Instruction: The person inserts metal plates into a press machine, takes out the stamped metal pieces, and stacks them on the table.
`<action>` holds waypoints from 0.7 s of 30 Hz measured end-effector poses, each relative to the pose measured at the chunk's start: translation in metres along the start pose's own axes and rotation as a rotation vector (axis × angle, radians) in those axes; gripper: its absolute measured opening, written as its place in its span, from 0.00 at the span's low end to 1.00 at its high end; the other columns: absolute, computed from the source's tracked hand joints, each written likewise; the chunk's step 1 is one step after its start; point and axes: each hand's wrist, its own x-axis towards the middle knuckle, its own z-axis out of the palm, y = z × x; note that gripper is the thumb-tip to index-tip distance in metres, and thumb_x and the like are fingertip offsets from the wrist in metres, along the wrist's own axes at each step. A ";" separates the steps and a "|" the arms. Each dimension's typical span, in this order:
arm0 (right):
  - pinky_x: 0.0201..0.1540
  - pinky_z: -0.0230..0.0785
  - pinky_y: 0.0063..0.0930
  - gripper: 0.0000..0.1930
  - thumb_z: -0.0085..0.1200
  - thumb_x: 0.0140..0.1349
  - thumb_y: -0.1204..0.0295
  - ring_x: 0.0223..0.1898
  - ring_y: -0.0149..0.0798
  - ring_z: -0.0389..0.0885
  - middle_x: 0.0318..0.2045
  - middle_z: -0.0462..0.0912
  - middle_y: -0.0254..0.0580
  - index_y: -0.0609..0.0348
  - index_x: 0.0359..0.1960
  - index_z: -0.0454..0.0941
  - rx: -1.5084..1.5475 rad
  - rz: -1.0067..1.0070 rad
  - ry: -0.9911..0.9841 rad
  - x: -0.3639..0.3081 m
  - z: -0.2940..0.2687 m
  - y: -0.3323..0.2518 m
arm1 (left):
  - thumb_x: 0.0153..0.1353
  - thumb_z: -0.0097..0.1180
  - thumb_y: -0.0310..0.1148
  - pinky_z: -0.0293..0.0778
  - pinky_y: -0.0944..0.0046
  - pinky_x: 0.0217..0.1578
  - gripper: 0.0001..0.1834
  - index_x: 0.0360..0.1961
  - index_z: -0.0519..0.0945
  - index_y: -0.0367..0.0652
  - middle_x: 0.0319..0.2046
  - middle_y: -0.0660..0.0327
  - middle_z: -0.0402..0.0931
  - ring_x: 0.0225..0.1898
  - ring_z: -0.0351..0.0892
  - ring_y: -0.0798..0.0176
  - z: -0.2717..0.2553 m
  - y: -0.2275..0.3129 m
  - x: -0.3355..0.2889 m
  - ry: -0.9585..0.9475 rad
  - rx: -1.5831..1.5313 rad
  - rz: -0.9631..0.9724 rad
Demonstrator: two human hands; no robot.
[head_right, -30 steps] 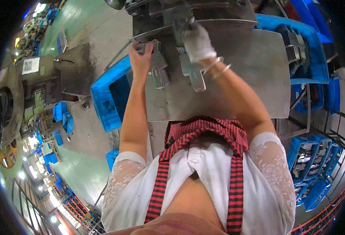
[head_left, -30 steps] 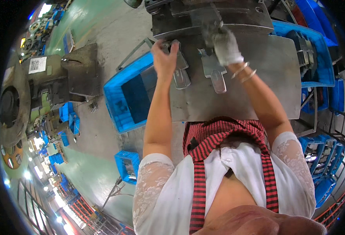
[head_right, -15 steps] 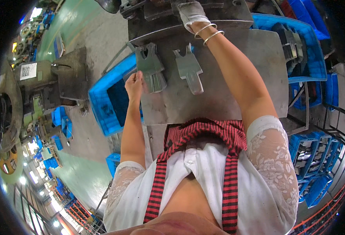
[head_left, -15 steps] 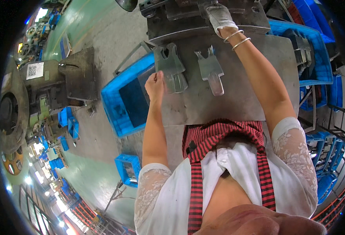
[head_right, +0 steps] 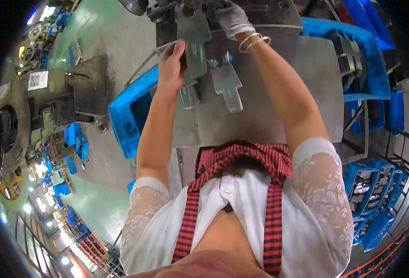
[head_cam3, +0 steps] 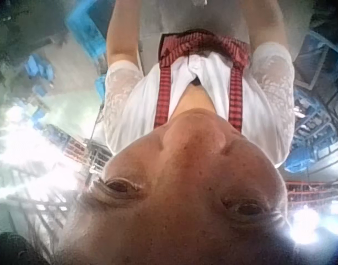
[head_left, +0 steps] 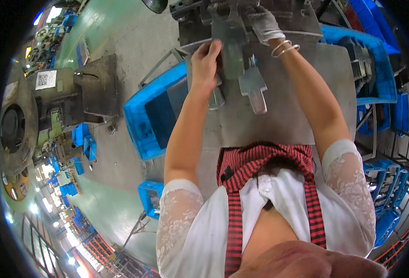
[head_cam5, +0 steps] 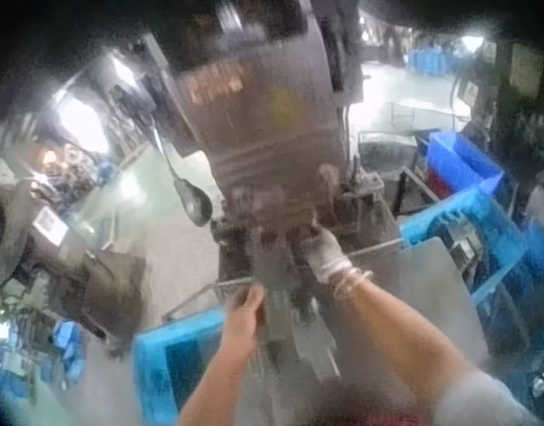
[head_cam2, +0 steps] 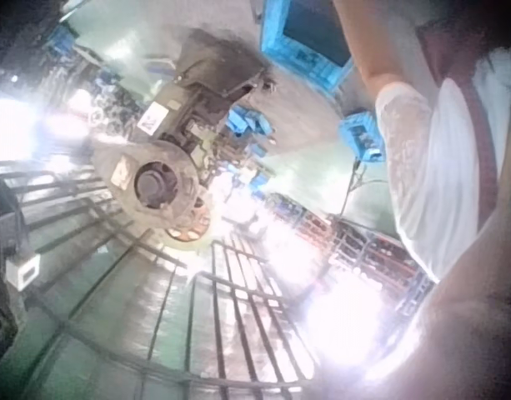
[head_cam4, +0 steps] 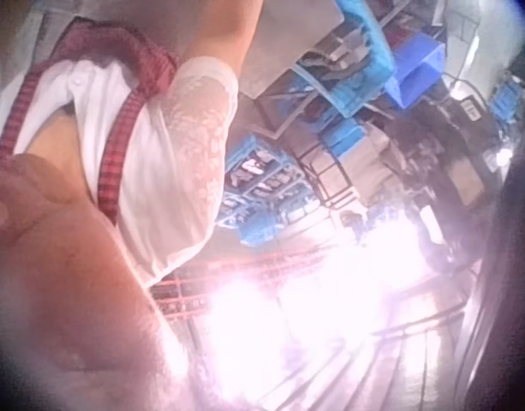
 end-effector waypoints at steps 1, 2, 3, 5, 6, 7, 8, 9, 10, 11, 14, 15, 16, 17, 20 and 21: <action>0.44 0.65 0.21 0.13 0.34 0.62 0.69 0.39 0.34 0.73 0.37 0.75 0.41 0.60 0.42 0.69 0.108 0.019 -0.050 -0.018 -0.001 0.006 | 0.52 0.55 0.35 0.62 0.74 0.22 0.10 0.26 0.74 0.38 0.22 0.67 0.70 0.21 0.65 0.75 0.010 0.002 0.003 -0.029 -0.083 -0.003; 0.43 0.65 0.20 0.13 0.35 0.62 0.69 0.39 0.32 0.72 0.37 0.74 0.40 0.60 0.43 0.68 0.218 0.027 -0.094 -0.029 -0.003 0.007 | 0.52 0.55 0.35 0.61 0.73 0.20 0.10 0.24 0.73 0.38 0.21 0.67 0.69 0.20 0.64 0.74 0.019 0.003 0.011 -0.060 -0.168 0.006; 0.43 0.65 0.18 0.13 0.35 0.62 0.69 0.39 0.30 0.72 0.37 0.74 0.38 0.60 0.44 0.67 0.325 0.035 -0.136 -0.041 -0.007 0.009 | 0.52 0.55 0.35 0.61 0.73 0.20 0.10 0.24 0.73 0.38 0.21 0.67 0.69 0.20 0.64 0.74 0.023 0.000 0.020 -0.065 -0.168 0.011; 0.42 0.65 0.18 0.13 0.36 0.61 0.69 0.39 0.27 0.71 0.38 0.73 0.37 0.60 0.45 0.66 0.784 0.269 -0.226 -0.079 -0.017 -0.019 | 0.52 0.54 0.33 0.62 0.72 0.19 0.09 0.24 0.73 0.39 0.19 0.66 0.70 0.19 0.66 0.73 0.022 -0.008 0.039 -0.098 -0.115 0.047; 0.42 0.65 0.19 0.13 0.37 0.61 0.70 0.40 0.25 0.70 0.39 0.72 0.36 0.60 0.45 0.66 1.118 0.515 -0.259 -0.115 -0.031 -0.044 | 0.52 0.54 0.33 0.62 0.72 0.19 0.09 0.24 0.73 0.39 0.19 0.66 0.70 0.19 0.66 0.73 0.026 -0.011 0.051 -0.085 -0.119 0.050; 0.40 0.66 0.21 0.12 0.37 0.61 0.70 0.39 0.28 0.71 0.38 0.73 0.40 0.61 0.44 0.66 1.042 0.451 -0.190 -0.145 -0.033 -0.039 | 0.52 0.54 0.33 0.62 0.72 0.18 0.09 0.23 0.73 0.39 0.19 0.66 0.70 0.18 0.66 0.73 0.044 -0.013 0.065 -0.106 -0.104 0.087; 0.38 0.67 0.24 0.12 0.37 0.61 0.71 0.38 0.30 0.72 0.38 0.74 0.44 0.62 0.43 0.66 0.973 0.390 -0.135 -0.159 -0.035 -0.052 | 0.52 0.54 0.33 0.62 0.72 0.16 0.08 0.23 0.72 0.39 0.18 0.65 0.70 0.17 0.66 0.73 0.052 -0.012 0.074 -0.113 -0.083 0.125; 0.38 0.67 0.24 0.12 0.37 0.61 0.71 0.38 0.30 0.72 0.38 0.74 0.44 0.62 0.43 0.66 0.972 0.392 -0.137 -0.160 -0.047 -0.054 | 0.52 0.54 0.33 0.62 0.72 0.16 0.08 0.23 0.72 0.39 0.18 0.65 0.70 0.17 0.66 0.73 0.056 -0.011 0.082 -0.111 -0.085 0.123; 0.36 0.68 0.26 0.12 0.37 0.60 0.72 0.38 0.35 0.73 0.37 0.73 0.49 0.62 0.43 0.66 0.221 0.364 -0.639 -0.131 -0.075 -0.097 | 0.52 0.54 0.32 0.62 0.72 0.17 0.08 0.22 0.72 0.40 0.17 0.65 0.70 0.17 0.65 0.73 0.043 -0.005 0.086 -0.112 -0.001 0.071; 0.34 0.68 0.29 0.12 0.37 0.59 0.73 0.37 0.39 0.74 0.37 0.73 0.54 0.63 0.43 0.66 -0.594 0.283 -1.035 -0.115 -0.093 -0.115 | 0.51 0.54 0.32 0.62 0.72 0.17 0.09 0.21 0.71 0.40 0.16 0.65 0.69 0.16 0.65 0.73 0.045 -0.004 0.087 -0.144 0.070 0.007; 0.35 0.67 0.37 0.21 0.38 0.57 0.53 0.32 0.52 0.75 0.25 0.75 0.58 0.59 0.31 0.74 -0.273 0.128 -0.225 -0.079 -0.081 -0.056 | 0.51 0.54 0.32 0.58 0.73 0.15 0.10 0.18 0.70 0.40 0.15 0.66 0.68 0.14 0.61 0.74 0.070 -0.002 0.079 -0.116 0.004 0.093; 0.36 0.66 0.39 0.21 0.37 0.58 0.54 0.32 0.53 0.74 0.25 0.75 0.57 0.59 0.31 0.75 -0.138 0.086 -0.084 -0.054 -0.071 -0.040 | 0.51 0.54 0.32 0.58 0.73 0.15 0.10 0.18 0.70 0.40 0.15 0.66 0.68 0.14 0.61 0.74 0.071 -0.003 0.078 -0.126 0.002 0.094; 0.36 0.66 0.40 0.19 0.36 0.59 0.55 0.32 0.53 0.74 0.24 0.75 0.56 0.58 0.33 0.74 -0.059 0.159 -0.056 -0.034 -0.064 -0.025 | 0.51 0.55 0.32 0.58 0.73 0.16 0.10 0.17 0.71 0.40 0.15 0.66 0.67 0.15 0.61 0.74 0.076 -0.010 0.080 -0.135 0.028 0.125; 0.37 0.66 0.40 0.18 0.35 0.59 0.57 0.33 0.53 0.74 0.24 0.76 0.55 0.57 0.34 0.73 0.043 0.219 -0.041 -0.020 -0.053 -0.027 | 0.50 0.55 0.32 0.58 0.72 0.17 0.10 0.17 0.71 0.40 0.15 0.67 0.67 0.16 0.61 0.73 0.073 -0.011 0.080 -0.118 0.065 0.164; 0.39 0.66 0.36 0.16 0.34 0.61 0.62 0.35 0.51 0.74 0.28 0.76 0.54 0.57 0.40 0.71 -0.066 -0.492 0.092 -0.001 -0.030 -0.047 | 0.49 0.57 0.33 0.58 0.70 0.20 0.11 0.17 0.72 0.40 0.15 0.69 0.65 0.19 0.60 0.74 0.066 -0.006 0.096 -0.064 0.016 0.173; 0.39 0.66 0.36 0.16 0.34 0.61 0.62 0.35 0.51 0.74 0.28 0.76 0.54 0.57 0.40 0.71 -0.050 -0.499 0.085 0.003 -0.024 -0.059 | 0.46 0.59 0.38 0.63 0.63 0.25 0.14 0.17 0.72 0.38 0.14 0.65 0.68 0.20 0.66 0.65 0.061 -0.001 0.104 -0.054 -0.011 0.183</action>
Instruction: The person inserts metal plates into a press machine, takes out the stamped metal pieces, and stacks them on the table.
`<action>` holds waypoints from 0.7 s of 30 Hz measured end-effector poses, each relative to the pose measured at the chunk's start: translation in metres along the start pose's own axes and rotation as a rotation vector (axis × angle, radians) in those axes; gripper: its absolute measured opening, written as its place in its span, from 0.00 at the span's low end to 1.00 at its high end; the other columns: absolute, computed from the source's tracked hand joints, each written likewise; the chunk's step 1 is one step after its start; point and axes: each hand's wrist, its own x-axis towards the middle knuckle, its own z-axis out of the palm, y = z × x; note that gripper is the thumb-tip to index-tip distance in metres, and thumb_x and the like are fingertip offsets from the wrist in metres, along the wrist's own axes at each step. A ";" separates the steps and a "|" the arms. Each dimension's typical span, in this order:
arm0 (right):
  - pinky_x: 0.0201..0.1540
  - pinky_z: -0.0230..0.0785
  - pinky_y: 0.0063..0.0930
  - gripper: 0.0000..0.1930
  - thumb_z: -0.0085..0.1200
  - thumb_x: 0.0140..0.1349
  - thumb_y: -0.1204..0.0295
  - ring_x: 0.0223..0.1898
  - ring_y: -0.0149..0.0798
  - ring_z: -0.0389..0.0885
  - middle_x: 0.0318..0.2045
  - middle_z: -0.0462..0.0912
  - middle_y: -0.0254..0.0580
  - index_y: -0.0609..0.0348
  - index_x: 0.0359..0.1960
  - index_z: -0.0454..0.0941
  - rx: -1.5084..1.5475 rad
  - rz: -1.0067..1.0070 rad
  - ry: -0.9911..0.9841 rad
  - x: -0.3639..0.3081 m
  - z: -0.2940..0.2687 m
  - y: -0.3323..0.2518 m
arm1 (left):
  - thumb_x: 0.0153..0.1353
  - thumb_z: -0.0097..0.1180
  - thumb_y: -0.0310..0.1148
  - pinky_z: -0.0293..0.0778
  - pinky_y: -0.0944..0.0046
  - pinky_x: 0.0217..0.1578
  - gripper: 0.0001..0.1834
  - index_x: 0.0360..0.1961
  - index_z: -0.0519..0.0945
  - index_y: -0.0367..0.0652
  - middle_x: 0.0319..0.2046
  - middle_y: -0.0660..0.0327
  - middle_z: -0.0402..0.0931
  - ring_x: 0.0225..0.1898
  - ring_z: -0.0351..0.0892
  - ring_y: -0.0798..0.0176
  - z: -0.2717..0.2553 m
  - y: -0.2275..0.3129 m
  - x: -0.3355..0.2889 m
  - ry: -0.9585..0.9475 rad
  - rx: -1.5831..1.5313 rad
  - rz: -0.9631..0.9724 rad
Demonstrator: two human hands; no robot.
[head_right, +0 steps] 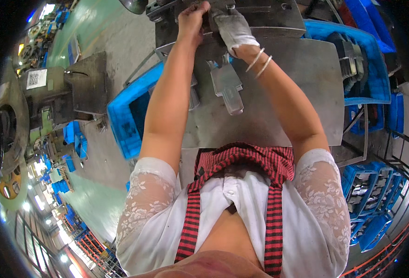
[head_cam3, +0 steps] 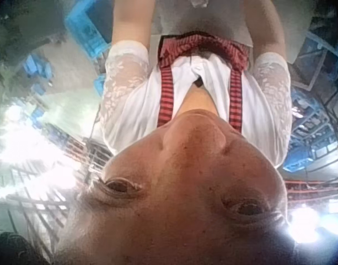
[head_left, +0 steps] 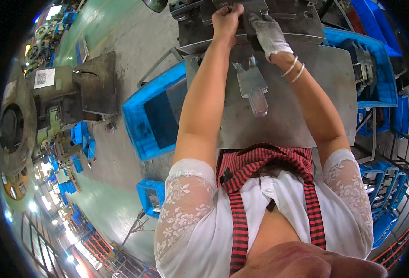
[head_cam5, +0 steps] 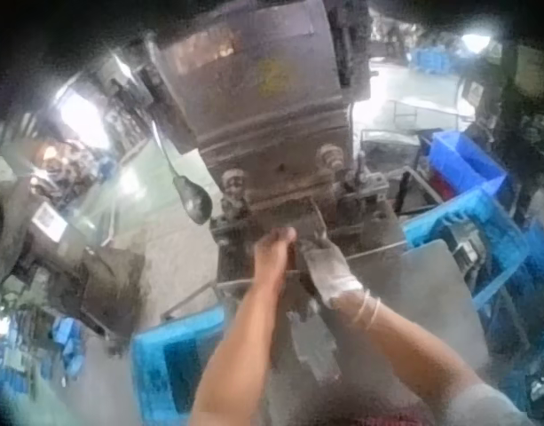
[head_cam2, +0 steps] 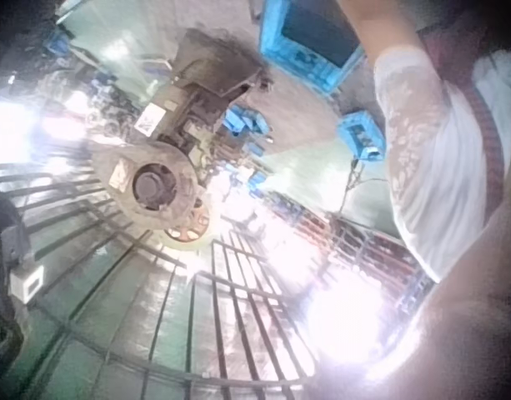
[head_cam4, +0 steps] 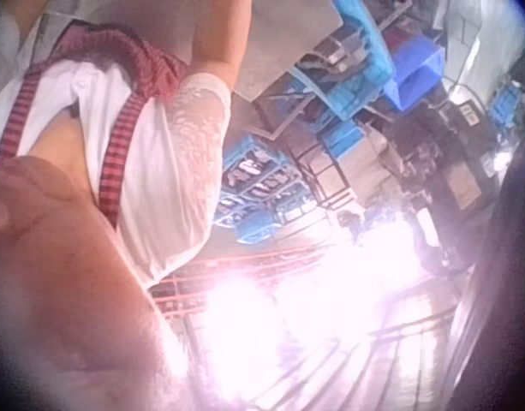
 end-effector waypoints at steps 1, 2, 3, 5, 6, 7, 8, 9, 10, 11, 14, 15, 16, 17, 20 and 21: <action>0.38 0.66 0.34 0.15 0.35 0.60 0.65 0.35 0.48 0.74 0.28 0.76 0.51 0.58 0.39 0.71 0.150 0.177 0.011 0.005 0.005 -0.005 | 0.46 0.59 0.38 0.63 0.63 0.25 0.14 0.17 0.72 0.38 0.14 0.65 0.68 0.20 0.66 0.65 -0.003 -0.001 0.009 0.009 0.000 -0.005; 0.37 0.65 0.33 0.14 0.35 0.60 0.67 0.34 0.45 0.74 0.29 0.76 0.49 0.59 0.38 0.71 0.292 0.357 0.025 0.010 0.009 -0.007 | 0.48 0.57 0.39 0.65 0.61 0.29 0.14 0.25 0.74 0.36 0.23 0.59 0.71 0.26 0.69 0.61 -0.002 0.003 0.017 0.035 0.080 -0.080; 0.37 0.65 0.32 0.12 0.36 0.59 0.69 0.34 0.43 0.73 0.30 0.76 0.47 0.61 0.37 0.71 0.435 0.536 0.040 0.015 0.012 -0.010 | 0.49 0.55 0.41 0.67 0.58 0.32 0.18 0.32 0.76 0.35 0.32 0.52 0.74 0.32 0.72 0.57 -0.002 0.006 0.024 0.061 0.161 -0.154; 0.35 0.64 0.29 0.10 0.36 0.58 0.73 0.33 0.37 0.72 0.31 0.75 0.43 0.64 0.35 0.70 0.699 0.901 0.087 0.019 0.014 0.001 | 0.49 0.55 0.40 0.67 0.58 0.33 0.18 0.33 0.76 0.35 0.34 0.50 0.73 0.34 0.72 0.55 0.011 0.017 0.023 0.093 0.203 -0.295; 0.36 0.64 0.31 0.11 0.35 0.59 0.73 0.33 0.41 0.72 0.30 0.75 0.44 0.67 0.34 0.70 0.014 0.559 -0.238 0.021 0.023 0.022 | 0.49 0.55 0.39 0.67 0.57 0.33 0.17 0.33 0.76 0.35 0.34 0.51 0.73 0.34 0.72 0.54 0.010 0.016 0.027 0.083 0.277 -0.192; 0.36 0.64 0.31 0.11 0.35 0.59 0.73 0.33 0.41 0.72 0.30 0.75 0.44 0.67 0.34 0.70 0.035 0.555 -0.250 0.018 0.033 0.017 | 0.49 0.55 0.39 0.67 0.57 0.33 0.17 0.34 0.76 0.35 0.34 0.51 0.74 0.35 0.72 0.53 -0.003 0.013 0.028 0.096 0.360 -0.095; 0.36 0.64 0.30 0.11 0.36 0.57 0.74 0.34 0.42 0.73 0.30 0.76 0.45 0.66 0.34 0.71 0.363 0.741 -0.129 0.017 0.035 0.017 | 0.49 0.55 0.39 0.67 0.57 0.33 0.17 0.34 0.76 0.35 0.34 0.51 0.74 0.35 0.72 0.53 -0.011 0.011 0.023 0.104 0.361 -0.096; 0.36 0.65 0.30 0.10 0.37 0.56 0.75 0.34 0.42 0.73 0.31 0.76 0.46 0.64 0.33 0.72 0.697 0.917 -0.002 0.016 0.039 0.017 | 0.47 0.57 0.41 0.67 0.58 0.33 0.19 0.32 0.75 0.35 0.30 0.53 0.74 0.33 0.73 0.54 -0.026 0.008 0.012 0.083 0.644 0.129; 0.36 0.65 0.30 0.10 0.37 0.56 0.75 0.34 0.42 0.73 0.31 0.76 0.46 0.64 0.33 0.72 0.705 0.918 -0.005 0.014 0.041 0.019 | 0.45 0.59 0.44 0.68 0.60 0.33 0.21 0.31 0.74 0.36 0.26 0.55 0.74 0.31 0.73 0.54 -0.041 0.008 -0.002 0.053 0.925 0.356; 0.36 0.65 0.29 0.09 0.38 0.55 0.75 0.34 0.41 0.74 0.31 0.76 0.45 0.63 0.32 0.73 0.393 0.792 -0.068 0.008 0.038 0.035 | 0.43 0.59 0.47 0.66 0.57 0.37 0.24 0.32 0.73 0.35 0.31 0.50 0.72 0.35 0.71 0.49 -0.051 0.001 -0.019 0.097 1.021 0.421; 0.36 0.66 0.27 0.09 0.40 0.51 0.76 0.35 0.37 0.75 0.30 0.77 0.43 0.57 0.31 0.74 -0.450 0.339 -0.255 0.004 0.040 0.059 | 0.43 0.57 0.52 0.62 0.57 0.44 0.31 0.39 0.70 0.35 0.46 0.45 0.64 0.46 0.65 0.47 -0.114 -0.005 -0.080 0.133 1.314 0.137; 0.36 0.67 0.26 0.09 0.41 0.50 0.76 0.35 0.36 0.75 0.30 0.77 0.42 0.56 0.30 0.74 -0.705 0.161 -0.309 0.006 0.047 0.053 | 0.43 0.57 0.51 0.65 0.59 0.41 0.29 0.37 0.71 0.35 0.42 0.46 0.67 0.42 0.68 0.50 -0.143 -0.020 -0.096 0.131 1.338 -0.029; 0.37 0.67 0.27 0.09 0.39 0.51 0.77 0.37 0.37 0.74 0.31 0.77 0.42 0.55 0.31 0.73 -0.589 0.205 -0.419 0.014 0.047 0.032 | 0.43 0.57 0.50 0.67 0.61 0.38 0.28 0.34 0.72 0.35 0.39 0.47 0.70 0.38 0.72 0.53 -0.173 -0.030 -0.113 0.149 1.356 -0.207; 0.37 0.67 0.27 0.09 0.39 0.51 0.77 0.37 0.37 0.74 0.31 0.77 0.42 0.55 0.31 0.73 -0.590 0.203 -0.418 0.013 0.045 0.035 | 0.43 0.57 0.50 0.67 0.61 0.38 0.28 0.34 0.72 0.35 0.39 0.47 0.70 0.38 0.72 0.53 -0.174 -0.032 -0.119 0.150 1.355 -0.206; 0.39 0.67 0.26 0.11 0.38 0.52 0.77 0.39 0.38 0.74 0.34 0.76 0.44 0.56 0.34 0.73 -0.729 0.079 -0.366 0.015 0.038 0.035 | 0.45 0.57 0.46 0.70 0.67 0.27 0.22 0.28 0.74 0.34 0.26 0.53 0.74 0.25 0.74 0.62 -0.183 -0.035 -0.132 0.055 0.901 -0.500; 0.40 0.66 0.27 0.11 0.38 0.52 0.77 0.39 0.38 0.74 0.34 0.76 0.45 0.56 0.35 0.73 -0.551 0.208 -0.316 0.016 0.037 0.031 | 0.47 0.56 0.43 0.69 0.69 0.22 0.19 0.26 0.74 0.34 0.21 0.56 0.72 0.21 0.72 0.65 -0.192 -0.036 -0.131 0.093 0.891 -0.332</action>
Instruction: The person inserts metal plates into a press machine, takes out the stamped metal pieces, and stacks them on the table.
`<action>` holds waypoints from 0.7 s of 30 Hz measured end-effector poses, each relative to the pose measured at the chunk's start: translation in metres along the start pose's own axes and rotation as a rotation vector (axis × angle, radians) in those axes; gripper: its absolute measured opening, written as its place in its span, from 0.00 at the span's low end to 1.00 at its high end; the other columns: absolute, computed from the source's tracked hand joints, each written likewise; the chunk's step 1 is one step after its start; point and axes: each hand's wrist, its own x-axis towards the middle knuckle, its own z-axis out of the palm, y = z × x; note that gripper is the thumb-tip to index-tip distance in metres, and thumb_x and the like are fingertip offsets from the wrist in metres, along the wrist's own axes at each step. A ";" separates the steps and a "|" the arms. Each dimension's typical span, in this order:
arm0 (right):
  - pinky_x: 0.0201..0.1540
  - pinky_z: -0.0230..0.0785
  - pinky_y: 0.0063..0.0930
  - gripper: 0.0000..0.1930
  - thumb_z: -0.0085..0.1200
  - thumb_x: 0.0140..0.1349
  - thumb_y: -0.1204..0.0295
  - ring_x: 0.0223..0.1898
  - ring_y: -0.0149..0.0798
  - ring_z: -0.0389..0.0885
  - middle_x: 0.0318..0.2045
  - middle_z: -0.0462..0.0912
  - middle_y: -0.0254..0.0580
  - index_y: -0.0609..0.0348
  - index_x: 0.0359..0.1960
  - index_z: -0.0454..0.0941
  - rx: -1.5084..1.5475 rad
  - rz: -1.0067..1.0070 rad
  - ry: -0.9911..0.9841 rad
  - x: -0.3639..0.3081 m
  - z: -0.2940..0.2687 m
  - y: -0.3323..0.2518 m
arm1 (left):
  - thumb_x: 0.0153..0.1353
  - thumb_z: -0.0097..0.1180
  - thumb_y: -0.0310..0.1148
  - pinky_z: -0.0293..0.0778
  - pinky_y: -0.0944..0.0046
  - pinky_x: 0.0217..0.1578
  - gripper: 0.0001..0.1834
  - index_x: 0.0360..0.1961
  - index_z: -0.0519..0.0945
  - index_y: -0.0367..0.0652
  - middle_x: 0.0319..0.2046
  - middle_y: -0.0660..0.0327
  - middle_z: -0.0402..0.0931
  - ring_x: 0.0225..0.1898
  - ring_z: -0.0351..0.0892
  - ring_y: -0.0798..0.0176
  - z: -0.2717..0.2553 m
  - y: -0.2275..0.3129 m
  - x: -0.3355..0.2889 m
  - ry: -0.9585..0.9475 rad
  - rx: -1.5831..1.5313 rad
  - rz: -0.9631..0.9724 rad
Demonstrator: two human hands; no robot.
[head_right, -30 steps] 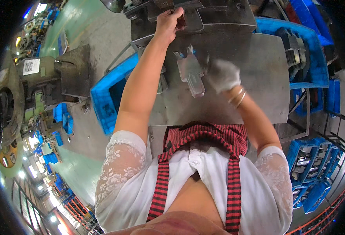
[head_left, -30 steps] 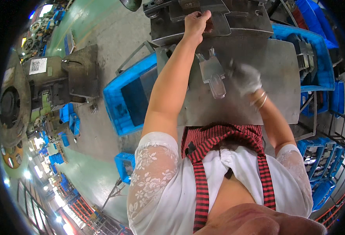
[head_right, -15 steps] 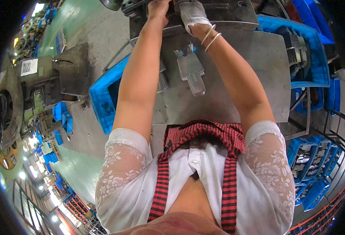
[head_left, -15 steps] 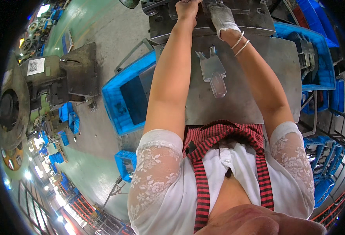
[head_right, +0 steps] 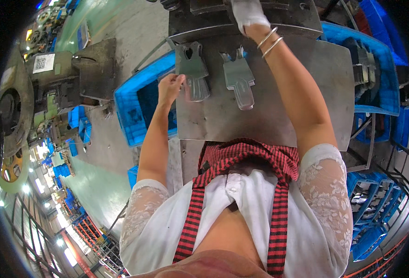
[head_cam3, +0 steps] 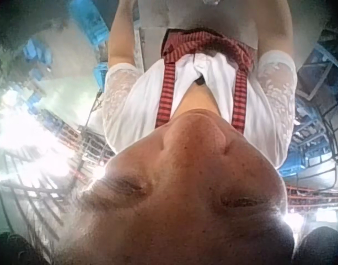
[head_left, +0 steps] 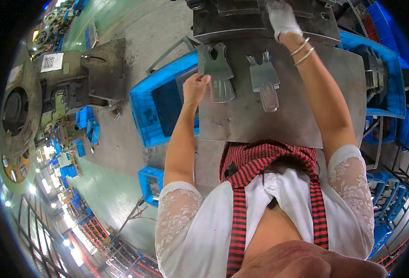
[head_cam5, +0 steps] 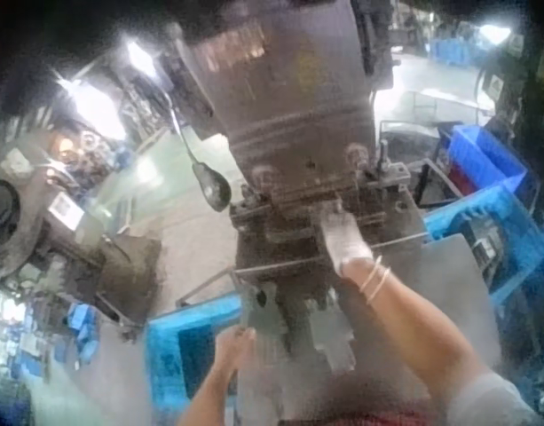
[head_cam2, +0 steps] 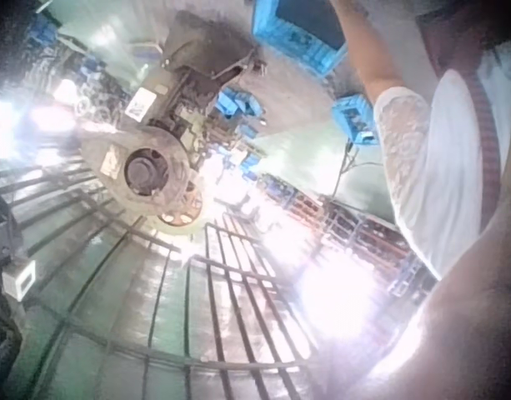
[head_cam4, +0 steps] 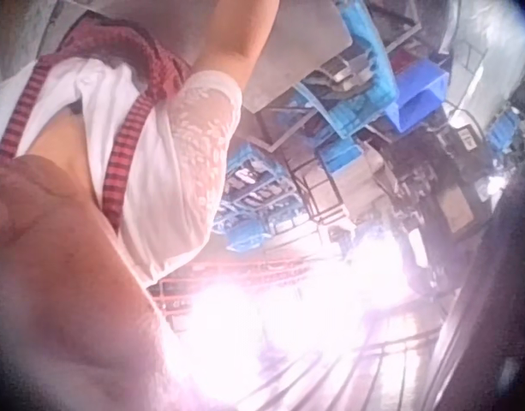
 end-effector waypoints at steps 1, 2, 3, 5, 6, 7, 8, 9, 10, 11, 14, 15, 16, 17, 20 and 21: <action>0.40 0.66 0.27 0.12 0.38 0.52 0.77 0.39 0.38 0.74 0.34 0.76 0.45 0.57 0.36 0.72 0.194 0.105 -0.009 -0.005 -0.003 -0.004 | 0.49 0.55 0.40 0.67 0.70 0.17 0.16 0.24 0.74 0.34 0.16 0.59 0.71 0.16 0.70 0.69 -0.004 0.002 -0.003 0.089 -0.034 0.126; 0.41 0.66 0.27 0.12 0.37 0.53 0.77 0.39 0.39 0.74 0.34 0.76 0.46 0.57 0.37 0.72 0.388 0.212 -0.017 -0.011 -0.006 -0.007 | 0.49 0.55 0.40 0.67 0.70 0.17 0.16 0.24 0.74 0.34 0.16 0.59 0.71 0.16 0.70 0.69 -0.009 0.003 -0.007 0.083 -0.036 0.125; 0.41 0.65 0.28 0.13 0.37 0.53 0.77 0.39 0.39 0.74 0.35 0.76 0.46 0.58 0.38 0.72 0.582 0.320 -0.024 -0.018 -0.010 -0.011 | 0.50 0.54 0.38 0.66 0.71 0.17 0.14 0.25 0.74 0.35 0.17 0.61 0.71 0.16 0.69 0.70 -0.016 0.004 -0.012 0.089 -0.180 0.081; 0.42 0.65 0.28 0.14 0.36 0.53 0.77 0.39 0.39 0.74 0.35 0.76 0.48 0.58 0.39 0.72 0.965 0.519 0.003 -0.017 -0.022 -0.005 | 0.53 0.52 0.33 0.65 0.73 0.17 0.08 0.27 0.75 0.38 0.19 0.66 0.70 0.17 0.67 0.74 -0.021 0.027 -0.021 0.081 -0.542 0.026; 0.42 0.65 0.28 0.14 0.36 0.53 0.77 0.39 0.39 0.74 0.35 0.76 0.48 0.58 0.39 0.72 0.958 0.521 0.008 -0.027 -0.026 -0.002 | 0.53 0.52 0.33 0.65 0.73 0.17 0.08 0.27 0.75 0.38 0.19 0.66 0.70 0.17 0.67 0.74 -0.017 0.040 -0.017 0.074 -0.545 0.029; 0.41 0.65 0.29 0.13 0.37 0.55 0.75 0.38 0.41 0.74 0.35 0.76 0.48 0.60 0.39 0.72 0.694 0.301 0.042 -0.055 -0.033 -0.005 | 0.53 0.53 0.33 0.64 0.73 0.18 0.08 0.27 0.74 0.38 0.20 0.66 0.71 0.18 0.68 0.73 -0.016 0.058 -0.027 0.045 -0.668 0.072; 0.39 0.66 0.29 0.13 0.37 0.56 0.73 0.38 0.44 0.74 0.35 0.76 0.48 0.61 0.40 0.71 0.428 0.068 0.098 -0.072 -0.040 -0.003 | 0.52 0.54 0.34 0.64 0.73 0.20 0.08 0.28 0.74 0.39 0.21 0.66 0.71 0.20 0.68 0.73 -0.013 0.077 -0.025 0.023 -0.795 0.145; 0.38 0.66 0.29 0.13 0.38 0.57 0.71 0.37 0.46 0.74 0.35 0.76 0.48 0.62 0.40 0.71 0.153 -0.163 0.158 -0.086 -0.045 0.002 | 0.52 0.55 0.34 0.64 0.73 0.22 0.09 0.29 0.74 0.39 0.23 0.66 0.71 0.22 0.68 0.73 -0.004 0.090 -0.018 -0.028 -0.809 0.138; 0.36 0.66 0.30 0.14 0.38 0.58 0.69 0.36 0.48 0.74 0.35 0.76 0.48 0.63 0.40 0.71 -0.120 -0.392 0.204 -0.105 -0.045 0.004 | 0.51 0.56 0.33 0.65 0.72 0.21 0.09 0.29 0.74 0.38 0.22 0.66 0.71 0.21 0.68 0.73 0.008 0.105 -0.012 -0.035 -0.823 0.162; 0.33 0.68 0.32 0.14 0.39 0.59 0.65 0.30 0.47 0.75 0.29 0.77 0.46 0.60 0.40 0.70 0.568 -0.123 0.100 -0.143 -0.027 0.001 | 0.50 0.56 0.33 0.66 0.72 0.20 0.10 0.29 0.74 0.37 0.21 0.66 0.70 0.20 0.69 0.73 0.023 0.123 -0.006 -0.054 -0.838 0.185; 0.27 0.67 0.38 0.16 0.41 0.58 0.58 0.24 0.52 0.75 0.19 0.76 0.51 0.58 0.39 0.71 0.671 0.211 -0.352 -0.209 -0.045 -0.019 | 0.49 0.57 0.33 0.67 0.71 0.19 0.11 0.29 0.74 0.36 0.21 0.64 0.71 0.20 0.69 0.72 0.054 0.151 0.023 -0.101 -0.898 0.220; 0.27 0.67 0.38 0.16 0.41 0.58 0.58 0.24 0.52 0.75 0.19 0.76 0.51 0.58 0.39 0.71 0.664 0.218 -0.353 -0.199 -0.059 -0.012 | 0.49 0.57 0.32 0.67 0.71 0.19 0.10 0.29 0.74 0.36 0.22 0.63 0.71 0.21 0.70 0.71 0.061 0.161 0.034 -0.137 -0.909 0.254; 0.30 0.66 0.39 0.17 0.41 0.57 0.57 0.27 0.53 0.74 0.21 0.75 0.54 0.58 0.38 0.71 0.490 0.192 -0.448 -0.183 -0.073 -0.004 | 0.49 0.57 0.32 0.67 0.71 0.19 0.10 0.29 0.74 0.36 0.22 0.63 0.71 0.21 0.70 0.71 0.065 0.170 0.043 -0.139 -0.908 0.245; 0.32 0.65 0.40 0.18 0.42 0.57 0.56 0.30 0.54 0.74 0.22 0.74 0.57 0.59 0.37 0.72 0.304 0.175 -0.538 -0.173 -0.080 0.006 | 0.48 0.57 0.35 0.67 0.69 0.20 0.12 0.28 0.74 0.35 0.22 0.62 0.72 0.21 0.70 0.70 0.072 0.183 0.052 -0.174 -0.913 0.275; 0.35 0.63 0.40 0.20 0.41 0.57 0.55 0.33 0.55 0.73 0.26 0.75 0.57 0.60 0.35 0.73 0.827 0.446 -0.105 -0.114 -0.060 0.010 | 0.48 0.57 0.38 0.67 0.62 0.27 0.16 0.31 0.75 0.35 0.28 0.56 0.73 0.28 0.71 0.60 0.071 0.196 0.095 -0.185 -0.868 0.221; 0.36 0.63 0.40 0.20 0.40 0.57 0.56 0.35 0.55 0.72 0.28 0.75 0.57 0.62 0.36 0.72 1.042 0.655 -0.059 -0.086 -0.064 -0.002 | 0.48 0.56 0.38 0.66 0.57 0.33 0.18 0.35 0.76 0.34 0.34 0.51 0.74 0.36 0.72 0.52 0.074 0.196 0.105 -0.183 -0.829 0.126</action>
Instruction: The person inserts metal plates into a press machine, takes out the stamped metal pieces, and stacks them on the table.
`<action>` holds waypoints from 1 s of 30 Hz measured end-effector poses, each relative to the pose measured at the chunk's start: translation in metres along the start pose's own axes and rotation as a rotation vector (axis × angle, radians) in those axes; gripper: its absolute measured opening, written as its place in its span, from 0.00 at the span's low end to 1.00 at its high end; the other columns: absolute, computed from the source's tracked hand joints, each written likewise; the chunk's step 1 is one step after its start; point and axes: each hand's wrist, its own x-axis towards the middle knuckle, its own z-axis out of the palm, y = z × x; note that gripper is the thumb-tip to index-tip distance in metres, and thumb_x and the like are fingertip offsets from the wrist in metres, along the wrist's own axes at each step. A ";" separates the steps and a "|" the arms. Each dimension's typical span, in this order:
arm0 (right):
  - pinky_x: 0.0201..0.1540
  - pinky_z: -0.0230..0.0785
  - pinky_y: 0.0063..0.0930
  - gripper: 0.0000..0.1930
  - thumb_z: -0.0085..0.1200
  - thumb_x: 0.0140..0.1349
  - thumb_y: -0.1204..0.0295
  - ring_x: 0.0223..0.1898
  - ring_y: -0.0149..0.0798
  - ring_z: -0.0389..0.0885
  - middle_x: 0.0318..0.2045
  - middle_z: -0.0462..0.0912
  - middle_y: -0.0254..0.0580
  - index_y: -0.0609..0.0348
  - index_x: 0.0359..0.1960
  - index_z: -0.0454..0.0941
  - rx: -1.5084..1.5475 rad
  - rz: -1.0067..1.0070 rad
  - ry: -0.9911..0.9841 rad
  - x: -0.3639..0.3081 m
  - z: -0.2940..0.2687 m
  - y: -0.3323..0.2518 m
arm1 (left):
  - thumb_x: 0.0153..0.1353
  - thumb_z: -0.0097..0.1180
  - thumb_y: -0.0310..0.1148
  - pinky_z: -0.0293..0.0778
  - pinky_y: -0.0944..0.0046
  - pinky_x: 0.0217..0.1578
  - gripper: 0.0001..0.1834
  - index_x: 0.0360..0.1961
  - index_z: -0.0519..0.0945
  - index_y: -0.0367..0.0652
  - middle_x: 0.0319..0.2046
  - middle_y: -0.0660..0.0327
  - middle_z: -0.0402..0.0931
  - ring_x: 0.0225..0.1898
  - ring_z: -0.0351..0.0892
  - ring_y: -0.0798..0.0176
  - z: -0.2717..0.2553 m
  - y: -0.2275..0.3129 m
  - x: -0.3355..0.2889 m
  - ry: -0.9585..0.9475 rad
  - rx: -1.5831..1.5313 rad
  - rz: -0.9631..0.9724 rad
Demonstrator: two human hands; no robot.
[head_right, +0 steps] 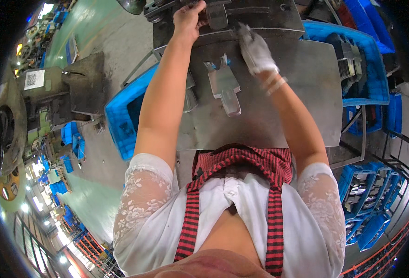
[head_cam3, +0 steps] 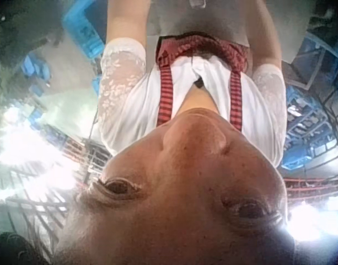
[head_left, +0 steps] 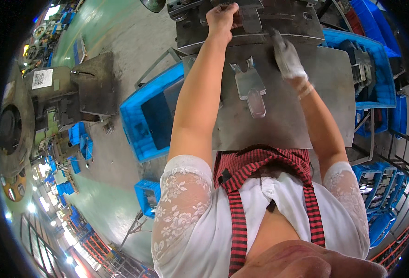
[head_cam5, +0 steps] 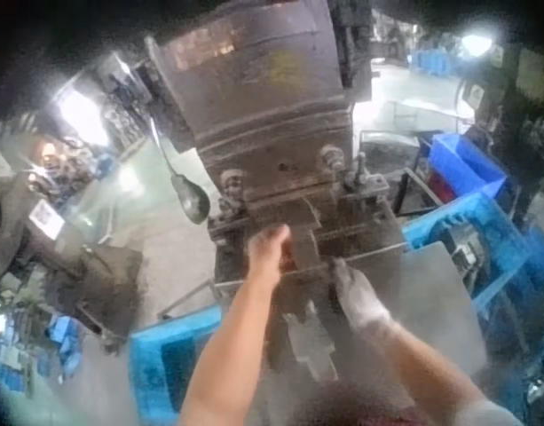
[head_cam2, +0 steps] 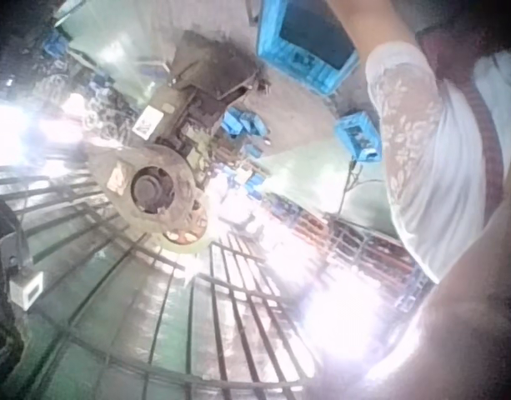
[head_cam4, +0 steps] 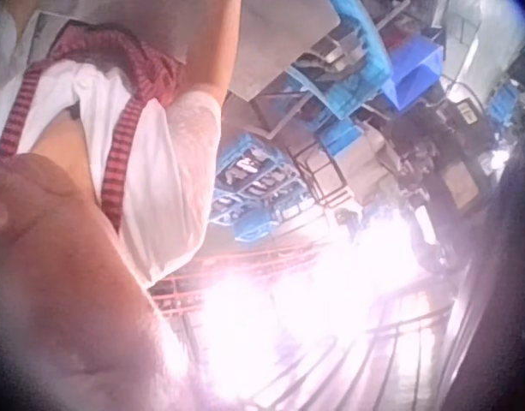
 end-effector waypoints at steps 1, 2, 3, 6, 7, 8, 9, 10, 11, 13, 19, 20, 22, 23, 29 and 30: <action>0.37 0.63 0.38 0.18 0.40 0.58 0.59 0.36 0.54 0.72 0.30 0.75 0.57 0.63 0.36 0.72 -0.188 -0.462 0.083 0.033 0.002 0.010 | 0.48 0.56 0.38 0.66 0.57 0.33 0.18 0.35 0.76 0.34 0.34 0.51 0.74 0.36 0.72 0.52 0.022 0.003 0.002 -0.032 -0.010 -0.009; 0.38 0.62 0.36 0.17 0.40 0.59 0.61 0.37 0.54 0.72 0.33 0.75 0.57 0.65 0.36 0.72 -0.379 -0.918 0.144 0.055 0.004 0.022 | 0.47 0.57 0.38 0.67 0.57 0.33 0.18 0.35 0.76 0.34 0.33 0.51 0.74 0.35 0.73 0.52 0.041 0.014 -0.001 0.043 0.163 0.053; 0.38 0.62 0.36 0.17 0.40 0.59 0.61 0.37 0.54 0.72 0.33 0.75 0.57 0.65 0.36 0.72 -0.372 -0.914 0.134 0.054 0.014 0.017 | 0.47 0.57 0.38 0.67 0.57 0.33 0.18 0.35 0.76 0.34 0.33 0.51 0.74 0.34 0.73 0.53 0.042 0.024 -0.005 0.149 0.345 0.120; 0.40 0.64 0.31 0.12 0.37 0.56 0.71 0.38 0.46 0.73 0.33 0.76 0.52 0.62 0.36 0.73 0.066 -0.246 0.014 0.046 0.048 -0.040 | 0.47 0.58 0.37 0.66 0.59 0.29 0.16 0.33 0.76 0.36 0.28 0.53 0.74 0.29 0.72 0.57 0.001 0.015 0.008 0.198 0.297 0.103; 0.40 0.65 0.30 0.12 0.37 0.55 0.74 0.38 0.43 0.74 0.33 0.76 0.50 0.61 0.36 0.73 0.197 -0.014 -0.036 0.044 0.056 -0.053 | 0.47 0.57 0.37 0.66 0.61 0.26 0.15 0.31 0.76 0.36 0.26 0.55 0.74 0.25 0.72 0.60 -0.014 0.009 0.013 0.166 0.214 0.168; 0.41 0.66 0.28 0.12 0.36 0.54 0.77 0.38 0.40 0.74 0.34 0.76 0.49 0.60 0.36 0.73 0.303 0.228 -0.049 0.048 0.051 -0.052 | 0.46 0.58 0.41 0.68 0.61 0.26 0.19 0.30 0.75 0.35 0.26 0.55 0.74 0.25 0.72 0.60 -0.013 0.007 0.000 0.158 0.373 0.209; 0.41 0.66 0.28 0.12 0.36 0.54 0.77 0.38 0.40 0.74 0.34 0.76 0.49 0.60 0.36 0.73 0.294 0.237 -0.038 0.062 0.048 -0.033 | 0.45 0.59 0.46 0.69 0.61 0.27 0.23 0.29 0.73 0.34 0.26 0.55 0.74 0.24 0.73 0.59 -0.020 0.006 -0.018 0.150 0.533 0.250; 0.40 0.66 0.28 0.11 0.37 0.54 0.77 0.38 0.41 0.74 0.33 0.76 0.49 0.60 0.34 0.74 -0.302 -0.102 -0.033 0.083 0.039 -0.002 | 0.42 0.59 0.49 0.68 0.59 0.31 0.26 0.30 0.72 0.34 0.29 0.53 0.73 0.30 0.73 0.55 -0.027 -0.004 -0.031 0.187 0.715 0.347; 0.40 0.67 0.29 0.11 0.38 0.53 0.77 0.38 0.42 0.74 0.33 0.76 0.49 0.60 0.32 0.74 -0.884 -0.443 -0.047 0.096 0.040 0.017 | 0.40 0.59 0.52 0.67 0.57 0.36 0.30 0.32 0.72 0.33 0.32 0.50 0.73 0.35 0.73 0.51 -0.049 -0.014 -0.046 0.242 0.908 0.448; 0.40 0.67 0.30 0.10 0.38 0.53 0.77 0.37 0.42 0.74 0.33 0.76 0.50 0.60 0.33 0.74 -0.878 -0.483 -0.011 0.098 0.048 0.024 | 0.41 0.59 0.50 0.65 0.56 0.40 0.31 0.36 0.70 0.33 0.38 0.47 0.70 0.45 0.67 0.48 -0.097 -0.035 -0.098 0.333 1.239 0.371; 0.41 0.66 0.30 0.11 0.41 0.52 0.75 0.38 0.44 0.74 0.32 0.75 0.52 0.59 0.36 0.73 -1.032 -1.056 0.320 0.068 0.039 -0.010 | 0.47 0.57 0.42 0.67 0.60 0.31 0.18 0.26 0.74 0.36 0.23 0.54 0.74 0.28 0.73 0.54 -0.176 -0.088 -0.157 0.238 0.984 -0.092; 0.42 0.65 0.30 0.13 0.45 0.51 0.71 0.39 0.46 0.73 0.32 0.75 0.53 0.60 0.39 0.71 -1.265 -0.612 -0.159 0.084 0.043 -0.016 | 0.49 0.55 0.40 0.66 0.63 0.27 0.15 0.24 0.74 0.36 0.20 0.58 0.73 0.25 0.72 0.61 -0.182 -0.082 -0.158 0.276 0.839 0.028; 0.41 0.65 0.30 0.14 0.45 0.51 0.70 0.40 0.46 0.73 0.32 0.75 0.53 0.61 0.40 0.71 -0.737 -0.394 -0.069 0.052 0.038 -0.022 | 0.54 0.51 0.34 0.62 0.72 0.20 0.11 0.21 0.73 0.37 0.16 0.67 0.68 0.19 0.63 0.75 -0.172 -0.057 -0.163 0.335 0.683 0.171; 0.41 0.65 0.31 0.14 0.46 0.52 0.69 0.40 0.47 0.73 0.32 0.75 0.53 0.61 0.40 0.71 -0.198 -0.204 0.032 0.052 0.033 -0.028 | 0.53 0.53 0.34 0.59 0.74 0.18 0.11 0.22 0.72 0.38 0.16 0.70 0.66 0.17 0.61 0.76 -0.166 -0.045 -0.161 0.358 0.284 -0.021; 0.48 0.60 0.31 0.18 0.38 0.57 0.74 0.50 0.45 0.64 0.49 0.63 0.60 0.61 0.51 0.61 0.466 0.029 -0.485 -0.013 -0.003 0.041 | 0.51 0.56 0.37 0.54 0.75 0.16 0.10 0.25 0.72 0.42 0.18 0.71 0.64 0.18 0.58 0.78 -0.065 -0.008 -0.139 0.070 -0.117 0.077; 0.45 0.62 0.30 0.16 0.37 0.58 0.72 0.46 0.41 0.67 0.46 0.67 0.58 0.61 0.49 0.64 0.624 0.142 -0.384 -0.048 0.001 0.058 | 0.51 0.56 0.37 0.53 0.75 0.16 0.10 0.24 0.71 0.43 0.18 0.72 0.63 0.17 0.58 0.78 -0.044 -0.006 -0.128 0.034 -0.150 0.073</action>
